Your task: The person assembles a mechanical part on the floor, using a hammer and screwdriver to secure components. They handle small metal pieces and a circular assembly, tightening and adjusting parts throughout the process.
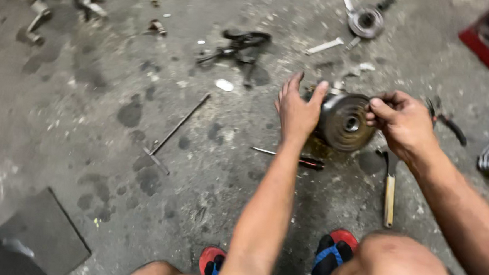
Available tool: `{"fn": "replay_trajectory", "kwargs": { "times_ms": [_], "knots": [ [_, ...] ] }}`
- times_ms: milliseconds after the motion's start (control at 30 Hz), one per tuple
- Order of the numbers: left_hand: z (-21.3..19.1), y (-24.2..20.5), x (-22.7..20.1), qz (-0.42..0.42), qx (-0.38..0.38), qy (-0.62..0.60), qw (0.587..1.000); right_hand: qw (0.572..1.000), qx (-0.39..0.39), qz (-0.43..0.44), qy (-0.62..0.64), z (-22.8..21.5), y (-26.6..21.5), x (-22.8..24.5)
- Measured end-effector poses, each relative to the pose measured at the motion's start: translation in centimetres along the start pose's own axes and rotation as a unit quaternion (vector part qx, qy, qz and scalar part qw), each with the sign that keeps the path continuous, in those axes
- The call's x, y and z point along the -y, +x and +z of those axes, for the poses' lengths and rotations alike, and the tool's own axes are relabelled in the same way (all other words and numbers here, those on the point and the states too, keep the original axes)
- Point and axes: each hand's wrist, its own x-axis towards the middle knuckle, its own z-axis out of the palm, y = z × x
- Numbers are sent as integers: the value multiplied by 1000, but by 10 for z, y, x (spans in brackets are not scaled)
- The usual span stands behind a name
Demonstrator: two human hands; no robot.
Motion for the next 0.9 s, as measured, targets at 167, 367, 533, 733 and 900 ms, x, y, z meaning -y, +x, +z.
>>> {"fn": "replay_trajectory", "kwargs": {
  "times_ms": [167,367,533,733,900],
  "knots": [
    [-53,-22,42,-91,-19,-332,939,956,85,39,-279,95,18,58],
    [-64,-34,66,-146,49,-449,880,940,109,56,-317,136,9,64],
    [-65,-55,83,-82,110,-525,840,921,204,60,-326,162,-15,27],
    [-87,-44,104,-118,113,-564,810,931,223,39,-287,195,-11,10],
    [-96,-53,111,-114,62,-441,888,945,209,51,-247,192,-13,-15]
  ]
}}
